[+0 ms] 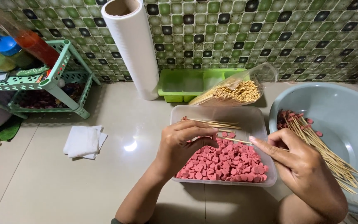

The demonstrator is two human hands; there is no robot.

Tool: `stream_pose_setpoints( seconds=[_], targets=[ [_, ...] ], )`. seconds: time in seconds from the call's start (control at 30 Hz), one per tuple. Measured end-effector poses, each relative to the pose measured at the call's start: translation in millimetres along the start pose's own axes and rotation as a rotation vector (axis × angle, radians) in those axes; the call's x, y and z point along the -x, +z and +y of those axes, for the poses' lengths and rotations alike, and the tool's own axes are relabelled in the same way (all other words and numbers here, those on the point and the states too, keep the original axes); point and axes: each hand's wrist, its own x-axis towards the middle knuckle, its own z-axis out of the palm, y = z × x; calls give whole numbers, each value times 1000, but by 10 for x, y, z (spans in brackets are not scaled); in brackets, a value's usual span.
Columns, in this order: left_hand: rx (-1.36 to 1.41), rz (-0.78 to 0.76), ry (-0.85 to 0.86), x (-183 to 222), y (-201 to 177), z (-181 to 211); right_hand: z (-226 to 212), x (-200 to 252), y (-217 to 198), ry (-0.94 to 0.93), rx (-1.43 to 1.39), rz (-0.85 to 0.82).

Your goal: Skewering small pink food cubes onto wooden skewers for food preparation.

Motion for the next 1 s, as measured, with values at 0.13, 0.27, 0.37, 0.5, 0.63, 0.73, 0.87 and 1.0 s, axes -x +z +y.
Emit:
stream_pose_setpoints(
  seconds=[0.13, 0.27, 0.37, 0.5, 0.63, 0.73, 0.87, 1.0],
  targets=[
    [-111, -120, -49, 33, -164, -4, 96, -23, 46, -3, 55, 17],
    [-138, -25, -52, -7, -473, 197, 202, -205, 155, 0, 74, 100],
    [-195, 42, -129, -30, -611, 337, 439, -412, 412, 68, 349, -55],
    [-172, 22, -91, 11, -621, 333, 478, -883, 897, 211, 365, -491],
    [-209, -18, -53, 66, -592, 302, 530, -1246, 1525, 292, 456, -761],
    [-226, -47, -81, 112, -606, 346, 615, -1342, 1871, 339, 324, -720],
    [-253, -50, -101, 145, -627, 359, 577, -1339, 2017, 320, 350, -674],
    [-264, -50, -99, 150, -635, 331, 318, -1262, 1584, 248, 353, -485]
  ],
)
